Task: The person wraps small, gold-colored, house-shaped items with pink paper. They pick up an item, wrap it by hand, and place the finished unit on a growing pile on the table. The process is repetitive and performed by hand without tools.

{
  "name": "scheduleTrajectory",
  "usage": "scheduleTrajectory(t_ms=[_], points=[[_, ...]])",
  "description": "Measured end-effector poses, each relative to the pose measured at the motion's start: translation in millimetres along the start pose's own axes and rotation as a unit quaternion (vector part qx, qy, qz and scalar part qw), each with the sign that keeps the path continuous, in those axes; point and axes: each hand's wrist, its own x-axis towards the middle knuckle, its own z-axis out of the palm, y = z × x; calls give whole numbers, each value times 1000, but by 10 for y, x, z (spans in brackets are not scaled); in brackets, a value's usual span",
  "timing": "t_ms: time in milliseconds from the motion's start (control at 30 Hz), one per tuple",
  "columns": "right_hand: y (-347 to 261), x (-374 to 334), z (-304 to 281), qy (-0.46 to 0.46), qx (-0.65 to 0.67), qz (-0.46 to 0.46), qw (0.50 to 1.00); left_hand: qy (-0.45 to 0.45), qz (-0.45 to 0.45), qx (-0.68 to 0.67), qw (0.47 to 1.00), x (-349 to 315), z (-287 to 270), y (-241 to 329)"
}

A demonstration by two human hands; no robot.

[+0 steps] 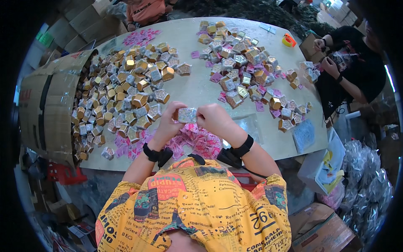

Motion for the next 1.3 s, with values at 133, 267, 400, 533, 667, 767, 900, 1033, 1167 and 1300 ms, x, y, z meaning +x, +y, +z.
scheduleTrajectory(t_ms=[133, 267, 400, 533, 667, 767, 900, 1033, 1167, 1300], points=[[77, 15, -156, -56, 231, 101, 966, -11, -72, -113, 991, -62, -12, 57], [321, -48, -38, -81, 356, 151, 918, -43, -67, -69, 994, -76, 25, -152], [544, -147, 254, -44, 455, 179, 871, -57, -112, -118, 985, -92, 124, -156], [869, -209, 360, -31, 384, 225, 895, -123, -144, -72, 979, -73, 231, -393], [1179, -124, -349, 156, 292, 228, 916, -120, -156, 103, 975, -9, 195, -545], [1677, -166, -783, 291, -51, 162, 942, -177, -80, 288, 938, -77, 176, -955], [1665, -460, -392, 200, -206, 187, 939, -241, -85, 340, 905, -195, 379, -996], [1886, -1026, 785, -108, -186, 273, 938, -298, 37, 390, 870, -243, 727, -941], [1724, -1035, 1346, 44, -73, 295, 952, -318, 99, 438, 835, -351, 998, -1158], [1724, -910, 1574, 12, -19, 268, 963, -315, 85, 443, 835, -330, 885, -1287]])
